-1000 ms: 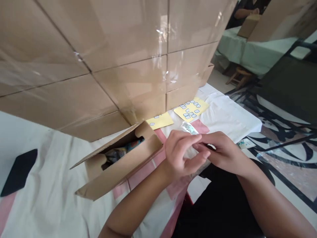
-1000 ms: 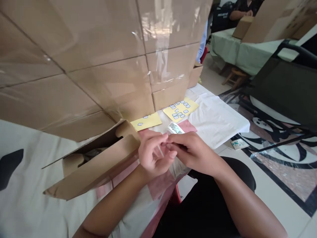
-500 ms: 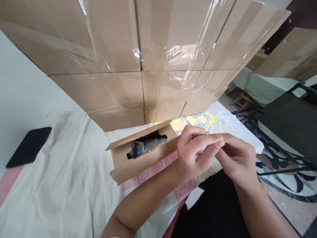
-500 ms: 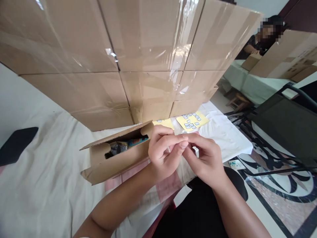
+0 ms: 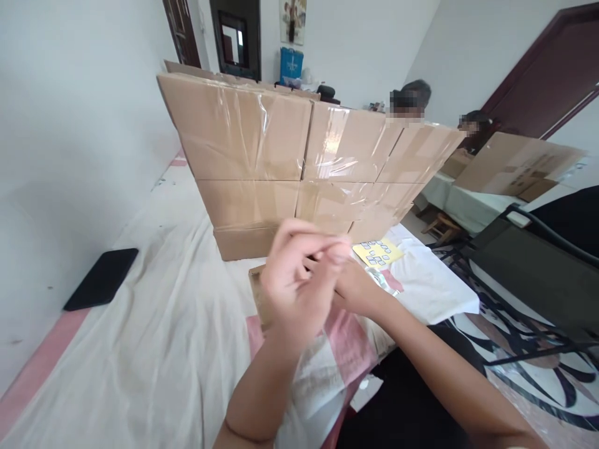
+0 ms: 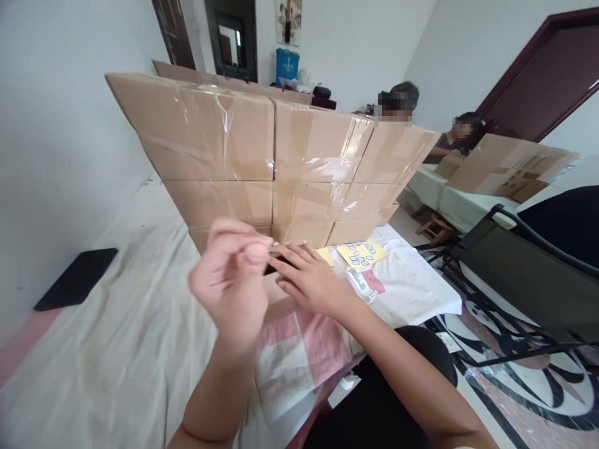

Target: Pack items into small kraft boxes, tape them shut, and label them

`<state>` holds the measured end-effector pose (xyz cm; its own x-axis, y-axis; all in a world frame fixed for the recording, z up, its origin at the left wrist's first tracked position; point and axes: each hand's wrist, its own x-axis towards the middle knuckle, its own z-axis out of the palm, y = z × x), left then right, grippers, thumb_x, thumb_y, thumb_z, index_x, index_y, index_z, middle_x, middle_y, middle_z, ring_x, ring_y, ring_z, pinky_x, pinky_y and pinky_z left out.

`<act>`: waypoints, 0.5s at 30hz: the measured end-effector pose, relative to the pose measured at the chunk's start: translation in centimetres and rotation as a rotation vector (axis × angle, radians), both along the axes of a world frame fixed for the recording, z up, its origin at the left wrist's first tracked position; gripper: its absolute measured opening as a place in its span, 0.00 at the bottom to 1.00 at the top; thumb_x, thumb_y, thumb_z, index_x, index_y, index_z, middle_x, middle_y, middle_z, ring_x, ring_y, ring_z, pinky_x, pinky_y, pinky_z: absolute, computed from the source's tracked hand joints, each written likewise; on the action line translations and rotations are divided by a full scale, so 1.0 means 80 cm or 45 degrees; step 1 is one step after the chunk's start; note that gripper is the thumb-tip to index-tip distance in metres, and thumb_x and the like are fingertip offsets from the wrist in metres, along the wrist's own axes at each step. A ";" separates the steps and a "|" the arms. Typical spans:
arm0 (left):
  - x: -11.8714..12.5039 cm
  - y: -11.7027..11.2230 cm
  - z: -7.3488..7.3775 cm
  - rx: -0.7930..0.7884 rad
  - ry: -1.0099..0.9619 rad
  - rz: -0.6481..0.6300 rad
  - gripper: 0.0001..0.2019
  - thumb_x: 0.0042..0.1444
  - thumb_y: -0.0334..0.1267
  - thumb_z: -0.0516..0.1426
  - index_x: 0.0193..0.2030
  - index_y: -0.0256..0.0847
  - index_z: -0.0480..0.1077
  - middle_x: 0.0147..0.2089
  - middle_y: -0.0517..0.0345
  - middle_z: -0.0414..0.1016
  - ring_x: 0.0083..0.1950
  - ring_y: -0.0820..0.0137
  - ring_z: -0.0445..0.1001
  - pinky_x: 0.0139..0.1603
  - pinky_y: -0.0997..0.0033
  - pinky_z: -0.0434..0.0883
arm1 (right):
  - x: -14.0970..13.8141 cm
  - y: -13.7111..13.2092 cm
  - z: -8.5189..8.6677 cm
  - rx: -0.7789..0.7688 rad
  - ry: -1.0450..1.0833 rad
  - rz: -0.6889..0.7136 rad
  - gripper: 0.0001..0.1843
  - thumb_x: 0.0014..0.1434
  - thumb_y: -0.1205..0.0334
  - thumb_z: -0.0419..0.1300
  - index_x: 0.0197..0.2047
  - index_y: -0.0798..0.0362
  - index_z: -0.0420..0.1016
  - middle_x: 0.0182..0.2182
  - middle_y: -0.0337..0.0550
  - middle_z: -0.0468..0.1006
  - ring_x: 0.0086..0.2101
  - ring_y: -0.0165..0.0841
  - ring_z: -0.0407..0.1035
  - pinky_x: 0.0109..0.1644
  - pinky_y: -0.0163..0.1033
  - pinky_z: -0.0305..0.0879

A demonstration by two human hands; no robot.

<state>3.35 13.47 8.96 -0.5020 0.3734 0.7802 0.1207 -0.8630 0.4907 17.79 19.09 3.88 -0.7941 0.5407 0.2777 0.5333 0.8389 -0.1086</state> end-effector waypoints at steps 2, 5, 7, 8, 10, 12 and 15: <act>-0.026 -0.009 0.006 -0.020 -0.140 0.009 0.07 0.64 0.42 0.62 0.36 0.44 0.78 0.34 0.61 0.71 0.36 0.75 0.70 0.34 0.73 0.69 | -0.009 0.002 -0.003 0.026 -0.049 0.026 0.25 0.74 0.59 0.49 0.72 0.48 0.64 0.70 0.49 0.64 0.70 0.46 0.57 0.75 0.62 0.50; -0.064 -0.018 0.011 -0.102 -0.282 -0.102 0.11 0.64 0.46 0.62 0.33 0.45 0.77 0.32 0.62 0.67 0.34 0.75 0.68 0.36 0.72 0.69 | -0.010 0.002 -0.014 -0.079 -0.047 0.038 0.25 0.76 0.60 0.46 0.72 0.49 0.65 0.70 0.48 0.66 0.70 0.43 0.56 0.75 0.60 0.53; -0.087 -0.016 0.008 -0.213 -0.242 -0.206 0.12 0.63 0.48 0.62 0.33 0.44 0.77 0.31 0.62 0.67 0.34 0.75 0.68 0.37 0.72 0.69 | -0.007 0.000 -0.021 -0.167 -0.037 0.021 0.26 0.76 0.59 0.44 0.73 0.50 0.63 0.71 0.48 0.63 0.72 0.43 0.53 0.74 0.60 0.54; -0.097 -0.012 0.005 -0.286 -0.186 -0.257 0.12 0.63 0.48 0.62 0.33 0.44 0.77 0.31 0.61 0.68 0.34 0.74 0.69 0.38 0.72 0.69 | -0.006 -0.001 -0.024 -0.190 -0.042 0.007 0.27 0.76 0.58 0.45 0.74 0.50 0.61 0.72 0.47 0.61 0.73 0.43 0.51 0.75 0.61 0.53; -0.113 -0.002 -0.006 -0.454 -0.058 -0.340 0.11 0.61 0.47 0.63 0.33 0.44 0.78 0.33 0.60 0.72 0.38 0.73 0.72 0.41 0.71 0.70 | -0.004 -0.003 -0.029 -0.189 -0.071 -0.010 0.29 0.76 0.55 0.46 0.76 0.50 0.57 0.74 0.47 0.56 0.74 0.45 0.47 0.75 0.63 0.48; -0.125 0.006 -0.022 -0.636 0.030 -0.372 0.10 0.58 0.45 0.65 0.31 0.43 0.78 0.37 0.58 0.75 0.42 0.70 0.74 0.45 0.69 0.71 | -0.004 -0.005 -0.032 -0.153 -0.092 -0.010 0.32 0.75 0.50 0.48 0.77 0.50 0.53 0.74 0.47 0.54 0.74 0.47 0.45 0.76 0.65 0.45; -0.134 0.006 -0.049 -0.911 0.088 -0.366 0.08 0.56 0.46 0.66 0.33 0.45 0.81 0.40 0.56 0.80 0.46 0.66 0.77 0.50 0.66 0.71 | -0.006 -0.006 -0.035 -0.111 -0.094 -0.013 0.34 0.74 0.47 0.49 0.77 0.50 0.53 0.74 0.48 0.54 0.74 0.48 0.46 0.76 0.66 0.45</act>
<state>-7.35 13.94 5.01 -0.2681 0.9067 0.3257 -0.0094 -0.3405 0.9402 17.29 18.62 1.06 -0.8047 0.5687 0.1701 0.5513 0.8223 -0.1414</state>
